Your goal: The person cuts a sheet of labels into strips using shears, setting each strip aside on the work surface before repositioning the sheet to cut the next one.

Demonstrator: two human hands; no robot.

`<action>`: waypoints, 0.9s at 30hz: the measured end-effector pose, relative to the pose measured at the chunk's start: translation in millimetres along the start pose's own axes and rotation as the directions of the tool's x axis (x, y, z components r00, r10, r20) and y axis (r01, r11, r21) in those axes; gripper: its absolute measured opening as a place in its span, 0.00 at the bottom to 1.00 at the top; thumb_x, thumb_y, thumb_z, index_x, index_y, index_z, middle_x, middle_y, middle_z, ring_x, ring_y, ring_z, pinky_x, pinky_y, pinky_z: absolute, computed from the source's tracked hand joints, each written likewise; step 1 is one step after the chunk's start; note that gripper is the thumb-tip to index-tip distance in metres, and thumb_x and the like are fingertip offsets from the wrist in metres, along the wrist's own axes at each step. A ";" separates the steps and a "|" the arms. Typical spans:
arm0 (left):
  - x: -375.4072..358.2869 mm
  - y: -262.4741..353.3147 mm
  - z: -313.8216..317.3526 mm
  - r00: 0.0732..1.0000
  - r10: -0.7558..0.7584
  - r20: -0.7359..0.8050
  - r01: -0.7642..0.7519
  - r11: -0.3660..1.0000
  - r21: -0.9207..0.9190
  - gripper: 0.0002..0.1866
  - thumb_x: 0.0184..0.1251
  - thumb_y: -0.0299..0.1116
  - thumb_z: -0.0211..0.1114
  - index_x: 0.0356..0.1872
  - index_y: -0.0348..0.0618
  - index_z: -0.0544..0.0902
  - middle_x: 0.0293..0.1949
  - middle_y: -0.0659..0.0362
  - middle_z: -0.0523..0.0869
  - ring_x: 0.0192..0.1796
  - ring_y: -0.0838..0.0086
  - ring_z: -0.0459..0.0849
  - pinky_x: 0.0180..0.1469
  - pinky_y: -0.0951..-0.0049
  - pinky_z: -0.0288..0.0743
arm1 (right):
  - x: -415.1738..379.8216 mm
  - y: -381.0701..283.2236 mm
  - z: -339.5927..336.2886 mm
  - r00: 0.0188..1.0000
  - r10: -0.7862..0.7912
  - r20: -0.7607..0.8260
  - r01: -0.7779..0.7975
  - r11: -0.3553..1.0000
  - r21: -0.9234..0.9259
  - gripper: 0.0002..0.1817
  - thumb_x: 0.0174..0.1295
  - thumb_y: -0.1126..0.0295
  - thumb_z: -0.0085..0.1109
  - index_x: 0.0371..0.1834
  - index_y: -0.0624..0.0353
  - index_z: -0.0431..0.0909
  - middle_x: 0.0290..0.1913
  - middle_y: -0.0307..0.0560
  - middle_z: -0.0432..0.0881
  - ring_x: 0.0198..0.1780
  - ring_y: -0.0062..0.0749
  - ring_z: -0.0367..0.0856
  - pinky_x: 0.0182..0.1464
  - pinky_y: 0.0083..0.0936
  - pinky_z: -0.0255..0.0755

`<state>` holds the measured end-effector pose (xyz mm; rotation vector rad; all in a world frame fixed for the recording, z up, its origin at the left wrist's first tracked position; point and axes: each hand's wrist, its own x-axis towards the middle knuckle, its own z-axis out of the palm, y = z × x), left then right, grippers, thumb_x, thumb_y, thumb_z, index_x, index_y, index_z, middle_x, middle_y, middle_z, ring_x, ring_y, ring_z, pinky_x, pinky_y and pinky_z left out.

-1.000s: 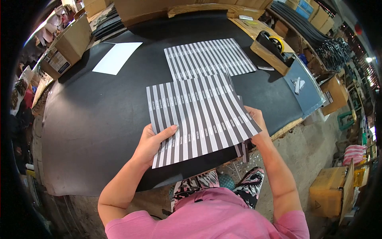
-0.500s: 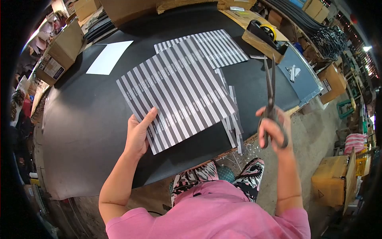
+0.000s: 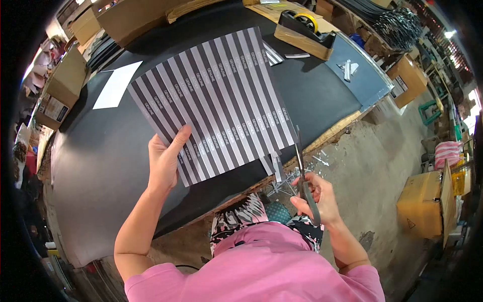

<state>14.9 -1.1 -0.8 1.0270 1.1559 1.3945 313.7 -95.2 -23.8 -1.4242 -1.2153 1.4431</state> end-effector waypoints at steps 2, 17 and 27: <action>3.3 0.3 7.4 1.000 0.008 0.012 -0.008 1.000 0.004 0.15 0.62 0.31 0.65 0.44 0.31 0.78 0.42 0.54 0.84 0.41 0.78 0.81 0.46 0.76 0.75 | 0.5 1.3 0.0 1.000 -0.015 0.000 0.015 1.000 -0.008 0.19 0.47 0.76 0.68 0.41 0.64 0.72 0.19 0.30 0.71 0.21 0.07 0.66 0.25 0.08 0.61; 3.9 -11.4 4.5 1.000 0.007 0.019 -0.008 0.999 0.044 0.15 0.60 0.33 0.67 0.43 0.32 0.79 0.41 0.55 0.84 0.41 0.78 0.81 0.47 0.77 0.74 | 9.7 1.6 1.8 0.997 -0.066 0.040 0.066 0.998 -0.017 0.17 0.48 0.74 0.66 0.41 0.65 0.72 0.19 0.34 0.73 0.19 0.10 0.69 0.21 0.10 0.63; 1.2 -10.1 1.6 1.000 0.011 0.020 -0.012 1.000 0.024 0.14 0.60 0.33 0.67 0.42 0.32 0.80 0.39 0.54 0.85 0.39 0.78 0.82 0.45 0.77 0.75 | 8.6 -1.8 5.8 0.998 -0.031 0.054 0.030 0.999 0.023 0.19 0.47 0.74 0.69 0.41 0.65 0.72 0.19 0.31 0.71 0.21 0.07 0.66 0.23 0.09 0.60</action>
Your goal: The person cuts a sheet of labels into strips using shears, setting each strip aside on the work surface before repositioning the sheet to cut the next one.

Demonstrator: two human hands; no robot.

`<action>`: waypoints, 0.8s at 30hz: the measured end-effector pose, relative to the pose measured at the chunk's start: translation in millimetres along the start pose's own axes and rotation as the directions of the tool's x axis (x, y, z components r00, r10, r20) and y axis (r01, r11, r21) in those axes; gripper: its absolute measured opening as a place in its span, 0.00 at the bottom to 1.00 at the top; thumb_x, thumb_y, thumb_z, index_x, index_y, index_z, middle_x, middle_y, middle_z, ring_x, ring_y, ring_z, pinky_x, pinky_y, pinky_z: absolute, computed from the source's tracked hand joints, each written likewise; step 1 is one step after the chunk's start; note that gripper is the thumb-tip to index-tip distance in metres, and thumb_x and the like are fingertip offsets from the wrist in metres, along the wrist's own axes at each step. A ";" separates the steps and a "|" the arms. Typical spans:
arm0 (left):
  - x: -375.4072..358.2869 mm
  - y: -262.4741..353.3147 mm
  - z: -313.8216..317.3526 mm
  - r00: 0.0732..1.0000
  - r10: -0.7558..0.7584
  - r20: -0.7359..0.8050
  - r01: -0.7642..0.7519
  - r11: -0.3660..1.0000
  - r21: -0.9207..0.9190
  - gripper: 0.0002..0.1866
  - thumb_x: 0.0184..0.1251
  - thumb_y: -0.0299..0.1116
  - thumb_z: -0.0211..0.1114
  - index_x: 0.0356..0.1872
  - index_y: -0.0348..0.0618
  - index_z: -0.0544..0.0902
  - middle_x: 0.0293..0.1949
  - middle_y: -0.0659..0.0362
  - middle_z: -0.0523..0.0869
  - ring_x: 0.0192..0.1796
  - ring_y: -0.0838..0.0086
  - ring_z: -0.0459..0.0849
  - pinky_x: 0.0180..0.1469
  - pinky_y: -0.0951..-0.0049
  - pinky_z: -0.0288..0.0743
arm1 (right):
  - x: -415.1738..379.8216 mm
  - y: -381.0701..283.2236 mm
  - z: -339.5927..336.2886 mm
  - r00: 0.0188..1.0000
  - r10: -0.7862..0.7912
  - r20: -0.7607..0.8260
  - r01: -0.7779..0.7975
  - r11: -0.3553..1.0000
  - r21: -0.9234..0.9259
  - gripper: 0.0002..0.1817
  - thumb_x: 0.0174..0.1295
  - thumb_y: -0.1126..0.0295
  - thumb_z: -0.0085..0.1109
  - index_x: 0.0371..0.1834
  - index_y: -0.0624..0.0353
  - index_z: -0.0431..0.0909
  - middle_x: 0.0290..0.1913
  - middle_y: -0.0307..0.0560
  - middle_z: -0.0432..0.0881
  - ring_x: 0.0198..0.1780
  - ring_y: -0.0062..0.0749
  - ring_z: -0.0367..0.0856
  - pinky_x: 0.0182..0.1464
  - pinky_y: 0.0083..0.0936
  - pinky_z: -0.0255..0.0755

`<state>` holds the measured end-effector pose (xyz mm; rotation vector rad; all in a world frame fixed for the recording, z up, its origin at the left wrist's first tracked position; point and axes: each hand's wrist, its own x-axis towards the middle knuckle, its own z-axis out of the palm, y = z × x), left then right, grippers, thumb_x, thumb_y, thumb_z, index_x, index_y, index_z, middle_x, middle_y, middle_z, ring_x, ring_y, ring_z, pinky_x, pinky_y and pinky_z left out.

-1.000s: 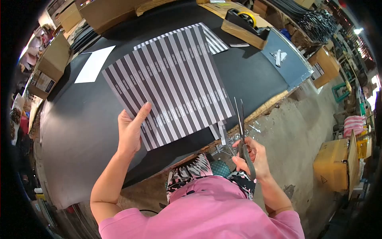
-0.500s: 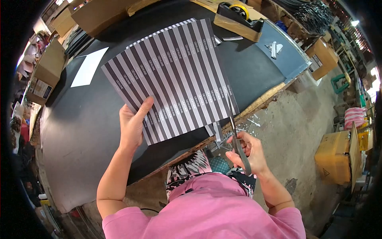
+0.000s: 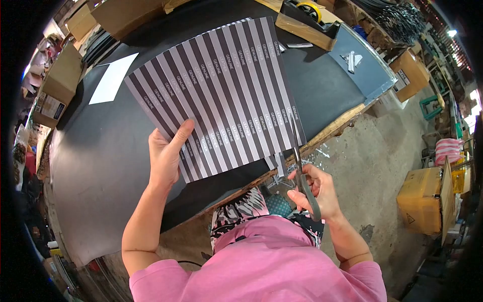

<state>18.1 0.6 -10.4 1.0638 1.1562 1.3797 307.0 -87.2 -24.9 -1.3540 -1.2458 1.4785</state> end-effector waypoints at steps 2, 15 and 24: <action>0.1 -0.5 -3.7 1.000 0.000 0.027 -0.001 0.999 0.038 0.15 0.60 0.34 0.67 0.41 0.32 0.80 0.39 0.54 0.85 0.38 0.78 0.82 0.44 0.77 0.75 | 0.5 -0.8 -0.1 1.000 -0.006 0.009 0.006 1.000 -0.006 0.19 0.47 0.74 0.69 0.41 0.65 0.72 0.19 0.31 0.71 0.21 0.08 0.66 0.23 0.09 0.60; -0.2 2.3 -5.2 1.000 0.015 0.011 -0.015 0.998 0.058 0.16 0.59 0.36 0.68 0.41 0.32 0.79 0.38 0.52 0.85 0.37 0.76 0.83 0.43 0.77 0.76 | 2.4 -4.4 1.4 1.000 -0.028 0.005 0.028 0.999 -0.022 0.19 0.48 0.74 0.69 0.41 0.66 0.72 0.19 0.32 0.72 0.20 0.08 0.66 0.22 0.08 0.59; -0.2 2.8 -3.3 1.000 0.003 0.011 -0.004 1.000 0.017 0.16 0.59 0.34 0.68 0.42 0.31 0.79 0.37 0.51 0.84 0.36 0.76 0.84 0.41 0.77 0.78 | 4.1 -4.3 0.3 0.998 -0.063 0.032 0.064 0.997 -0.031 0.16 0.50 0.76 0.63 0.42 0.69 0.71 0.20 0.38 0.73 0.16 0.16 0.71 0.18 0.12 0.64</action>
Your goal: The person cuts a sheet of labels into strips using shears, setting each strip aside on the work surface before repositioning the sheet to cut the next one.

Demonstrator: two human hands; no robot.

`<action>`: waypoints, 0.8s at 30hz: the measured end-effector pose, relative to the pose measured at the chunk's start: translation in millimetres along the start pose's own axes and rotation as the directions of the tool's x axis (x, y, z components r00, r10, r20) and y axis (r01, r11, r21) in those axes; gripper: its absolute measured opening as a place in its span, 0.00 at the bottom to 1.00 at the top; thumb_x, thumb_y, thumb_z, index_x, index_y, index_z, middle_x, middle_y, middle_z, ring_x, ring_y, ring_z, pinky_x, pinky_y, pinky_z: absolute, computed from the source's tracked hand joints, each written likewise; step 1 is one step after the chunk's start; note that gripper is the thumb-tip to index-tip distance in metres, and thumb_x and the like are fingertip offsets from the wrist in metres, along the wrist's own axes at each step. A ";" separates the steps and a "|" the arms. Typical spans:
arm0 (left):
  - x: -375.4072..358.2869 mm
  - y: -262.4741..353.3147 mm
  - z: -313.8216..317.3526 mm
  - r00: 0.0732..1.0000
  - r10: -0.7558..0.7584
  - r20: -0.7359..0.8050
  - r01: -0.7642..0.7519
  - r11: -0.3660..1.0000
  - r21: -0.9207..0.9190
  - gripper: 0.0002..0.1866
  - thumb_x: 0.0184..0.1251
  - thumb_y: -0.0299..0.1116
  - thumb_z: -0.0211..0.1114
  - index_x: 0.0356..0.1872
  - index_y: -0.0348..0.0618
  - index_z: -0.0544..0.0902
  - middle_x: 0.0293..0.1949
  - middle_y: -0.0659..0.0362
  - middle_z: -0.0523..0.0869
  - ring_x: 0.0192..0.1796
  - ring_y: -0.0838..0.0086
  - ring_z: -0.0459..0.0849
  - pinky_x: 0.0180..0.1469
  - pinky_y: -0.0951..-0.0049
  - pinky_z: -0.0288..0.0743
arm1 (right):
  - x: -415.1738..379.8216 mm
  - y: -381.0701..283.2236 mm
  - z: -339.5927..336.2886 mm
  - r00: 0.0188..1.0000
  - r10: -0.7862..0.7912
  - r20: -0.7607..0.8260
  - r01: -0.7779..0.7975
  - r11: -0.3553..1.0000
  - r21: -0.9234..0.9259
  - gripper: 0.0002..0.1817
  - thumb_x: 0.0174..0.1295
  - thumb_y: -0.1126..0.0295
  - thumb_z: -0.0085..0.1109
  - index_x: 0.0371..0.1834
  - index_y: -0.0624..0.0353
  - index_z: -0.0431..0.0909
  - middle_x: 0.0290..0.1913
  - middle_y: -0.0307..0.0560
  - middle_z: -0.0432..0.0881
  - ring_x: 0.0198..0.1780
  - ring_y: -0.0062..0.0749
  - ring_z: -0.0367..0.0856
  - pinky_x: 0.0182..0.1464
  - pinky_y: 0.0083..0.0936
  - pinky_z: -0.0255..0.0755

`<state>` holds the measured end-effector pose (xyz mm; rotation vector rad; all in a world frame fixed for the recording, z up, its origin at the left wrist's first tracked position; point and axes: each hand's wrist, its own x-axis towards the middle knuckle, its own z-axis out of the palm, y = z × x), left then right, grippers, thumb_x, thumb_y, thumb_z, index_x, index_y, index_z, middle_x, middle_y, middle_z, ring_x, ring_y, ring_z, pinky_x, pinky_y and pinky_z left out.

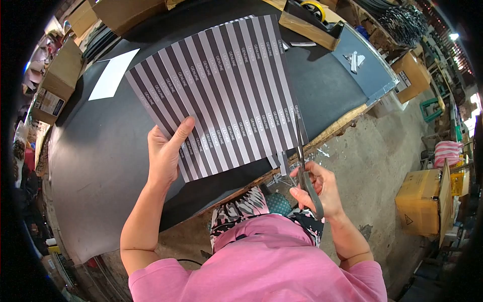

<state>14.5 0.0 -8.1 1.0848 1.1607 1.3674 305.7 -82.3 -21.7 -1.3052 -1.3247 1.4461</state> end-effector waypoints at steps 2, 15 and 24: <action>-0.3 0.6 1.2 1.000 0.007 -0.002 -0.007 1.000 -0.015 0.16 0.59 0.34 0.68 0.42 0.31 0.78 0.37 0.50 0.85 0.35 0.75 0.84 0.40 0.77 0.79 | 0.4 -0.4 -0.2 1.000 -0.001 -0.002 0.001 1.000 -0.011 0.16 0.50 0.76 0.63 0.42 0.69 0.71 0.20 0.38 0.73 0.16 0.16 0.71 0.18 0.12 0.64; 0.7 -0.9 -1.7 1.000 0.004 0.016 -0.003 1.000 -0.007 0.15 0.60 0.35 0.67 0.40 0.33 0.79 0.35 0.51 0.85 0.33 0.77 0.84 0.37 0.78 0.79 | 0.1 -1.2 0.2 1.000 0.019 -0.017 -0.019 1.000 0.014 0.20 0.47 0.72 0.70 0.42 0.65 0.72 0.20 0.32 0.73 0.20 0.08 0.67 0.23 0.07 0.59; 0.0 -0.4 -1.7 1.000 0.005 0.008 -0.005 1.000 -0.009 0.14 0.60 0.34 0.67 0.40 0.33 0.79 0.35 0.51 0.85 0.32 0.77 0.84 0.37 0.79 0.79 | 0.5 -4.6 0.7 0.999 0.026 -0.021 -0.026 1.000 0.017 0.19 0.48 0.73 0.68 0.41 0.67 0.72 0.20 0.33 0.73 0.20 0.09 0.68 0.22 0.08 0.60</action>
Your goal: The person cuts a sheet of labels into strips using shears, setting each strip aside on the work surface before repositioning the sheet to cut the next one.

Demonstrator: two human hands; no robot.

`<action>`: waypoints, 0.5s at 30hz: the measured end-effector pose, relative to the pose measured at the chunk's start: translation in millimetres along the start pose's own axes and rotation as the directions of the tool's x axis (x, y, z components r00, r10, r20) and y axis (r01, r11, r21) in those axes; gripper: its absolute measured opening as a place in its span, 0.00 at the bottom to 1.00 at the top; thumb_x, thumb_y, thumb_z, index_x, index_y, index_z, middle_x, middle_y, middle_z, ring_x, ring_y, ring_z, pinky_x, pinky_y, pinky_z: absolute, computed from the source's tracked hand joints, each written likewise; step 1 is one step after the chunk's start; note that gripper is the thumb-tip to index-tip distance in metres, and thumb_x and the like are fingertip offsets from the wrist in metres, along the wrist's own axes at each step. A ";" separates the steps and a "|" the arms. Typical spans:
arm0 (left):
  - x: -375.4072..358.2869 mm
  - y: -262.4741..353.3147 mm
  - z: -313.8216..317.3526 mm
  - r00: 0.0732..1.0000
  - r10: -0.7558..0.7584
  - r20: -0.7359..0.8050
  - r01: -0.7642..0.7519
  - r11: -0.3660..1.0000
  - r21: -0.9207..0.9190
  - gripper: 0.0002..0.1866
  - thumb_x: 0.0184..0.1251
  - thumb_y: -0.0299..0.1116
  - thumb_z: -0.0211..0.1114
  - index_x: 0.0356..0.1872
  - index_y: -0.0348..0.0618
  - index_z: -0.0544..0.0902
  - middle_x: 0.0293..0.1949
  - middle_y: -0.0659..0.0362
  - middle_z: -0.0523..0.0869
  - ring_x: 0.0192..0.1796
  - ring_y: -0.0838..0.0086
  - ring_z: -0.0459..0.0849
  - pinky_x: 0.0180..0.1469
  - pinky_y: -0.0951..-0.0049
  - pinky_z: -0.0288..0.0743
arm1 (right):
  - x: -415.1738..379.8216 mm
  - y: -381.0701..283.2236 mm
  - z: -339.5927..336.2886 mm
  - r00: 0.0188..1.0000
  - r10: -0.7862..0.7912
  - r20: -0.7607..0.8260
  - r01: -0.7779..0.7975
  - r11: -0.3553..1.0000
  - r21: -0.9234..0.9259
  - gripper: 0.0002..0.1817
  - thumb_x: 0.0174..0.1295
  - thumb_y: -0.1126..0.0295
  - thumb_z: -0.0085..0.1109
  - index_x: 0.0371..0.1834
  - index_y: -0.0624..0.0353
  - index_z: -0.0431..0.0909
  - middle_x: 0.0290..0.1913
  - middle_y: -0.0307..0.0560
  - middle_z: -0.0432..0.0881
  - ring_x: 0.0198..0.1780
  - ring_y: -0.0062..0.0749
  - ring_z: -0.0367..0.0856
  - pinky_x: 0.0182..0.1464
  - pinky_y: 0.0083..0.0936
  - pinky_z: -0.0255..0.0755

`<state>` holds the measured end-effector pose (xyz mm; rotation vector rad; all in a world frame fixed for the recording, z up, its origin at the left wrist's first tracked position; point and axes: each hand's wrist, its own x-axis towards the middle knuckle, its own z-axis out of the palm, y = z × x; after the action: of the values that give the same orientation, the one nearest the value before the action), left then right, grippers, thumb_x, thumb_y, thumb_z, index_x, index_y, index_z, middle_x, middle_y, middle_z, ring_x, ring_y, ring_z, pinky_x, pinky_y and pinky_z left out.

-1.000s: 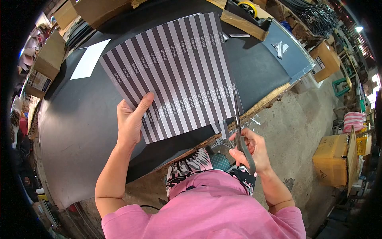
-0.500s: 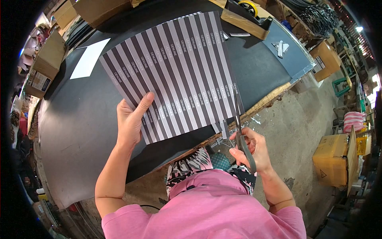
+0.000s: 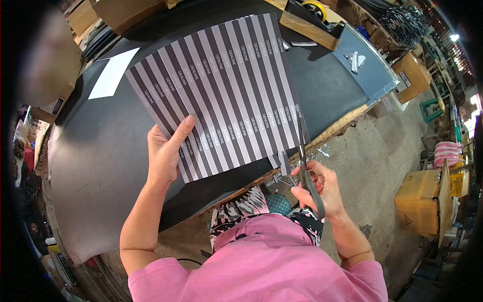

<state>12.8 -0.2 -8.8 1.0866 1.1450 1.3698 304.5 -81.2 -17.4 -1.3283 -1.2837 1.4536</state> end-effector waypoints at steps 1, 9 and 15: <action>-0.1 0.7 0.1 1.000 -0.010 0.004 0.010 1.000 0.001 0.14 0.60 0.34 0.67 0.40 0.33 0.79 0.35 0.51 0.85 0.32 0.77 0.84 0.36 0.79 0.79 | -0.1 -0.6 0.1 1.000 0.000 0.000 0.000 1.000 0.000 0.19 0.48 0.73 0.68 0.41 0.67 0.72 0.20 0.33 0.73 0.20 0.09 0.68 0.22 0.08 0.60; 0.2 2.5 1.6 0.999 -0.048 0.005 0.048 0.998 -0.043 0.15 0.60 0.33 0.67 0.41 0.31 0.77 0.36 0.50 0.84 0.32 0.76 0.85 0.35 0.79 0.80 | -0.5 -2.4 1.1 1.000 0.010 -0.009 -0.010 0.999 0.031 0.17 0.49 0.75 0.67 0.41 0.67 0.71 0.20 0.34 0.73 0.19 0.09 0.68 0.21 0.09 0.59; 0.9 3.5 0.8 0.997 -0.074 0.010 0.075 0.996 -0.057 0.14 0.61 0.32 0.66 0.41 0.31 0.77 0.35 0.50 0.84 0.32 0.76 0.85 0.35 0.78 0.81 | 0.1 -1.8 1.4 0.999 -0.031 -0.030 0.031 1.000 0.004 0.16 0.50 0.77 0.67 0.40 0.67 0.71 0.19 0.33 0.73 0.20 0.08 0.67 0.21 0.08 0.58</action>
<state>13.1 0.7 -5.2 0.9981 1.1230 1.3313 303.0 -81.0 -15.7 -1.3171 -1.2758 1.4089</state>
